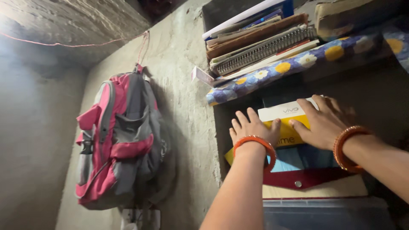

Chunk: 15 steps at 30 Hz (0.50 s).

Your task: The person moves books and small boxes from a shelf to a table, arranging them in a stack. The person handles books, a plastic bag, and several small boxes, placing them on a table covered with newspaper.

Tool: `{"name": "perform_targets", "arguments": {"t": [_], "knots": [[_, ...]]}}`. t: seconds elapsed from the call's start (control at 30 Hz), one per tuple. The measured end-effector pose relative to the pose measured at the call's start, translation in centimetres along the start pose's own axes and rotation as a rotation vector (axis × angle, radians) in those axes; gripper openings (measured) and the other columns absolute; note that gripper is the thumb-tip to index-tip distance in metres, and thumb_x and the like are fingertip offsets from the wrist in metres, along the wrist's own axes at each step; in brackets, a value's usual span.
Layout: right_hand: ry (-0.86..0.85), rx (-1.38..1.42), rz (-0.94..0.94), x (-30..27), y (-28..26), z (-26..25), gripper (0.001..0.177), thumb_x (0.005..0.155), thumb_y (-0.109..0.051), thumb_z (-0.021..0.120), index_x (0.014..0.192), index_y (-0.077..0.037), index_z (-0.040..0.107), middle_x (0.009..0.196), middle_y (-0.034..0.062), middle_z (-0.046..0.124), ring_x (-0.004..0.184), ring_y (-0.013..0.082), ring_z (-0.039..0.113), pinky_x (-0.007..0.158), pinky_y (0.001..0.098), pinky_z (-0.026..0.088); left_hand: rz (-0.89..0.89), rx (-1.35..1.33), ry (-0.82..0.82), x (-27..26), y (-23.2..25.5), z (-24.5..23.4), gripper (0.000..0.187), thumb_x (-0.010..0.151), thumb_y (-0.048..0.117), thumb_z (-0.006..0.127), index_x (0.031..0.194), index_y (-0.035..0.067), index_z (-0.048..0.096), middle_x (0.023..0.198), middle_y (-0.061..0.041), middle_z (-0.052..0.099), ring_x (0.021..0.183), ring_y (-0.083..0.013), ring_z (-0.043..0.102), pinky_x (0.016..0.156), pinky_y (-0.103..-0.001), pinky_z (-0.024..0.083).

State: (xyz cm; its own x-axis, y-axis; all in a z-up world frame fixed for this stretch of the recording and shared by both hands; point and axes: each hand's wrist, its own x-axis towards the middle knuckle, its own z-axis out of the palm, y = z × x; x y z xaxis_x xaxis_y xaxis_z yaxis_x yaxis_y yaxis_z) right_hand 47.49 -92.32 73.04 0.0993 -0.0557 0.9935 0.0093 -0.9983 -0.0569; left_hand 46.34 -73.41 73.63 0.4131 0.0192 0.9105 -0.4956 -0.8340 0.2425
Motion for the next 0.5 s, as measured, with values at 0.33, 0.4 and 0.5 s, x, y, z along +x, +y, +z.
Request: {"name": "perform_targets", "arguments": {"t": [0.33,0.4,0.5], "knots": [[-0.265,-0.074,0.134,2.3,-1.5,0.2,0.071,0.083,-0.058,0.069,0.147,-0.036,0.047,0.161,0.0003,0.036,0.150,0.0330,0.030,0.117,0.0727,0.020,-0.077,-0.160,-0.399,1.4,-0.1,-1.0,0.099,0.084,0.072,0.056,0.158,0.012,0.031,0.159,-0.021,0.038,0.149,-0.0374,0.036,0.121,-0.050,0.031],[-0.256,-0.074,0.127,2.3,-1.5,0.3,0.077,0.080,-0.056,0.072,0.149,-0.036,0.044,0.161,0.0002,0.034,0.151,0.0313,0.028,0.116,0.0728,0.018,-0.071,-0.185,-0.400,1.3,0.0,-0.8,0.100,0.084,0.072,0.057,0.159,0.012,0.030,0.160,-0.021,0.035,0.150,-0.0379,0.034,0.121,-0.050,0.032],[-0.305,-0.119,0.119,2.1,-1.5,0.5,0.073,0.084,-0.058,0.069,0.150,-0.040,0.044,0.161,-0.0010,0.036,0.153,0.0297,0.028,0.121,0.0692,0.019,-0.051,-0.176,-0.347,1.5,-0.3,-0.4,0.103,0.085,0.073,0.058,0.160,0.010,0.026,0.164,-0.021,0.027,0.154,-0.0376,0.025,0.123,-0.049,0.028]]}}
